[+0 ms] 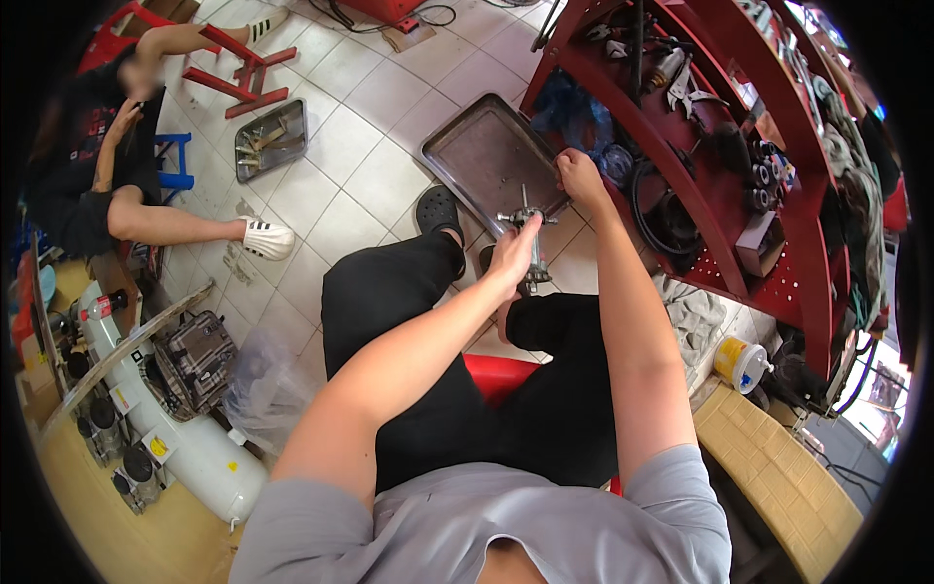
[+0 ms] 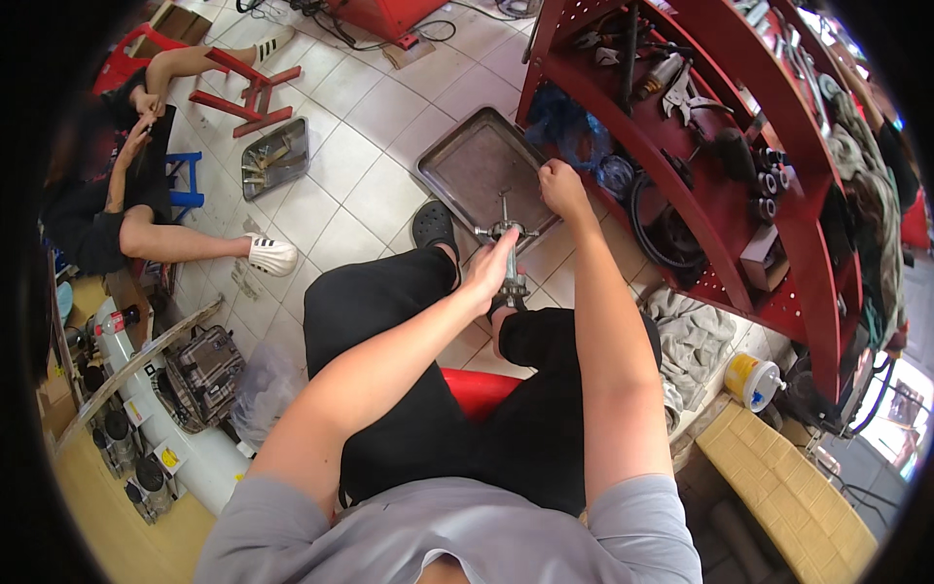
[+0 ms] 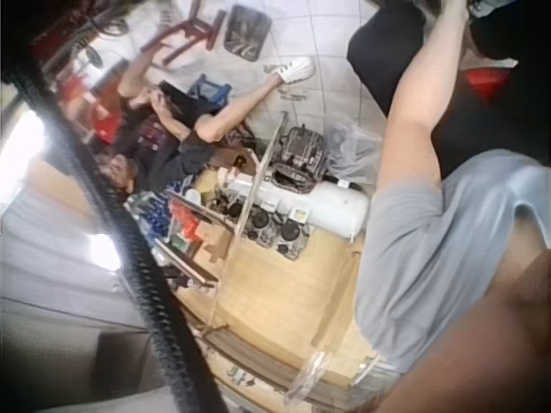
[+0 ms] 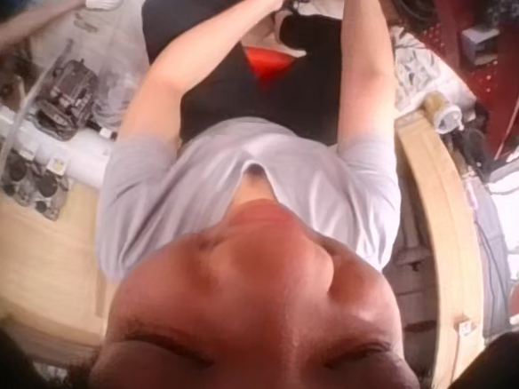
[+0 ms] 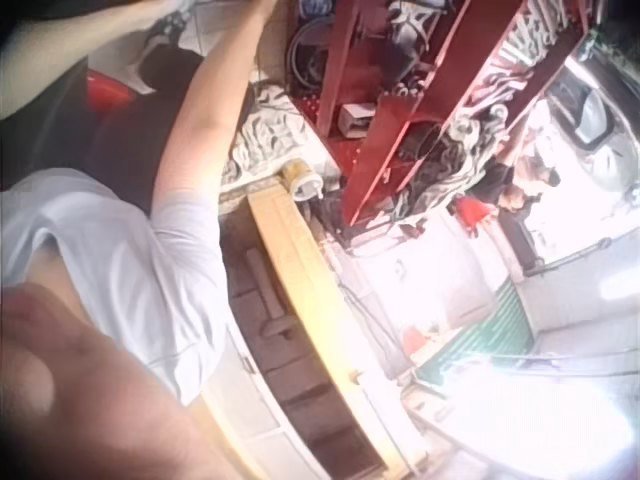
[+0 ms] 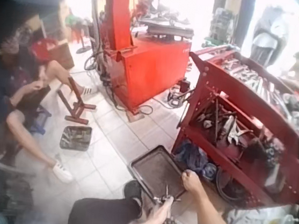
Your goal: The person sits on a low stool in a workshop and assembles a mechanical component, likely a carburetor, by hand. They insert a metal rod into the central housing and tighten a ring around it, occasionally reaching for small parts from a metal tray on the floor.
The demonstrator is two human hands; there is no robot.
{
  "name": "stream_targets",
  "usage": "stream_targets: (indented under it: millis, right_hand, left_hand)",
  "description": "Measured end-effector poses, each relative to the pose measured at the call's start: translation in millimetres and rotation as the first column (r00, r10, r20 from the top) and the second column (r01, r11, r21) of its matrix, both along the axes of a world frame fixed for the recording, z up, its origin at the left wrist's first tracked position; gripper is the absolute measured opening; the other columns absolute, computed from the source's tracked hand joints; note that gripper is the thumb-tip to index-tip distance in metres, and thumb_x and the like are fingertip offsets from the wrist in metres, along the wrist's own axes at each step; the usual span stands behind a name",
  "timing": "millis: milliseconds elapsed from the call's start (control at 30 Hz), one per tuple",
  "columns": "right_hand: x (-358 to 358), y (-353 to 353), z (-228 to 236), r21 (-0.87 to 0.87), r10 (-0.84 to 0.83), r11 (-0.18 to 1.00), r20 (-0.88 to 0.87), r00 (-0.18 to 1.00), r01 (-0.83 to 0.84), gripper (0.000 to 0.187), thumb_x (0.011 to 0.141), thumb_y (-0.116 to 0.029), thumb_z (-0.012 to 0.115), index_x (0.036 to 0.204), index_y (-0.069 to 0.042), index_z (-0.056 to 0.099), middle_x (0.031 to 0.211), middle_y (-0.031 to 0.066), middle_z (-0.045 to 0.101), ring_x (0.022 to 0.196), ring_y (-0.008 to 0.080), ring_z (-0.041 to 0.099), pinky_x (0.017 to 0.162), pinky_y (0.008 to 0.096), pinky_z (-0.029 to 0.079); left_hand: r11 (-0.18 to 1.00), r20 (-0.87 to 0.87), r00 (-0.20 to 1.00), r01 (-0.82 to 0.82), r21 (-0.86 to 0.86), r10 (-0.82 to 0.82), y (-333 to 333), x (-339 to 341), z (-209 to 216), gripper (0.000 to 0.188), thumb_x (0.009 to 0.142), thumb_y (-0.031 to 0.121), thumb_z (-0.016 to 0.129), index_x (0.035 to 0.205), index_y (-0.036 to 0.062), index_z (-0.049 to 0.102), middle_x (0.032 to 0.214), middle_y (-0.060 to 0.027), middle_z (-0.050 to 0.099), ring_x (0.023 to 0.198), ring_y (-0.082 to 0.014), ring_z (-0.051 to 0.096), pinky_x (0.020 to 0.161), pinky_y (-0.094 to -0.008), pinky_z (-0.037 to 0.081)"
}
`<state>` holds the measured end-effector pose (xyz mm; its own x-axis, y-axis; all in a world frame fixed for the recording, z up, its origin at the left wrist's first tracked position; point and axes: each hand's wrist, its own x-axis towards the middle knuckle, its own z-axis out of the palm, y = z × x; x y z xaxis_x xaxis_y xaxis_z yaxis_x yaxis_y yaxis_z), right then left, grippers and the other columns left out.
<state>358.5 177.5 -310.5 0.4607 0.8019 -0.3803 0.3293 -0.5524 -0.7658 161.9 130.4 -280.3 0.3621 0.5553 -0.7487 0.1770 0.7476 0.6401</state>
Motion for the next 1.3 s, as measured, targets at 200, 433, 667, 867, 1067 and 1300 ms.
stream_targets:
  millis: [200,433,667,867,1067,1300]
  right_hand:
    - [1.2,16.1,-81.7,-0.186,0.074,0.980,0.032,0.997,-0.066,0.025,0.084,-0.019,0.051,0.100,-0.007,0.066,0.106,0.0169,0.067,0.104,0.0362,0.061,0.091,0.0406,0.047]
    - [-8.6,15.1,-180.9,-0.242,0.080,0.968,0.020,0.997,-0.073,0.031,0.085,-0.023,0.057,0.111,-0.008,0.064,0.110,0.0182,0.066,0.108,0.0361,0.060,0.092,0.0408,0.046]
    - [-31.1,24.2,-275.0,-0.224,0.173,0.960,0.006,0.985,-0.167,0.040,0.085,-0.026,0.062,0.121,-0.009,0.060,0.115,0.0184,0.064,0.112,0.0374,0.057,0.096,0.0415,0.045]
    - [-42.0,47.7,-274.4,-0.532,0.266,0.832,0.135,0.955,-0.156,0.034,0.086,-0.031,0.062,0.108,-0.006,0.060,0.110,0.0179,0.066,0.107,0.0386,0.059,0.089,0.0472,0.047]
    - [-29.9,55.2,-268.5,-0.392,0.102,0.920,0.237,0.966,-0.001,0.028,0.089,-0.027,0.060,0.104,-0.004,0.060,0.098,0.0242,0.065,0.093,0.0426,0.063,0.078,0.0489,0.049]
    - [5.7,71.0,-295.5,-0.053,0.086,0.996,0.381,0.921,-0.072,0.034,0.091,-0.018,0.054,0.122,-0.004,0.047,0.109,0.0242,0.063,0.102,0.0408,0.061,0.083,0.0493,0.049]
  left_hand:
    - [0.983,0.037,0.987,-0.149,-0.109,0.154,11.6,11.5,-15.6,0.053,0.091,0.056,0.054,0.107,0.0052,0.051,0.076,-0.0076,0.059,0.063,-0.0159,0.061,0.056,-0.0285,0.049]
    - [0.946,-0.081,0.951,-0.305,-0.108,0.297,11.2,9.7,-10.0,0.050,0.094,0.053,0.050,0.105,0.0046,0.047,0.076,-0.0063,0.054,0.063,-0.0156,0.058,0.061,-0.0279,0.048]
    - [0.885,0.033,0.891,-0.445,-0.139,0.453,15.8,21.4,14.4,0.042,0.096,0.041,0.055,0.108,0.0014,0.051,0.081,-0.0053,0.057,0.069,-0.0114,0.057,0.064,-0.0265,0.048]
    - [0.878,-0.049,0.889,-0.457,-0.142,0.455,37.7,16.6,20.3,0.036,0.099,0.035,0.051,0.106,-0.0002,0.048,0.082,-0.0063,0.055,0.074,-0.0136,0.056,0.071,-0.0283,0.048]
    - [0.894,-0.102,0.913,-0.407,-0.189,0.395,45.6,14.3,21.3,0.038,0.100,0.036,0.048,0.106,-0.0006,0.048,0.084,-0.0082,0.056,0.077,-0.0159,0.058,0.074,-0.0299,0.049]
    - [0.869,-0.103,0.900,-0.436,-0.235,0.424,54.7,15.4,23.5,0.035,0.099,0.034,0.051,0.101,-0.0010,0.048,0.085,-0.0063,0.054,0.077,-0.0131,0.055,0.072,-0.0283,0.048]
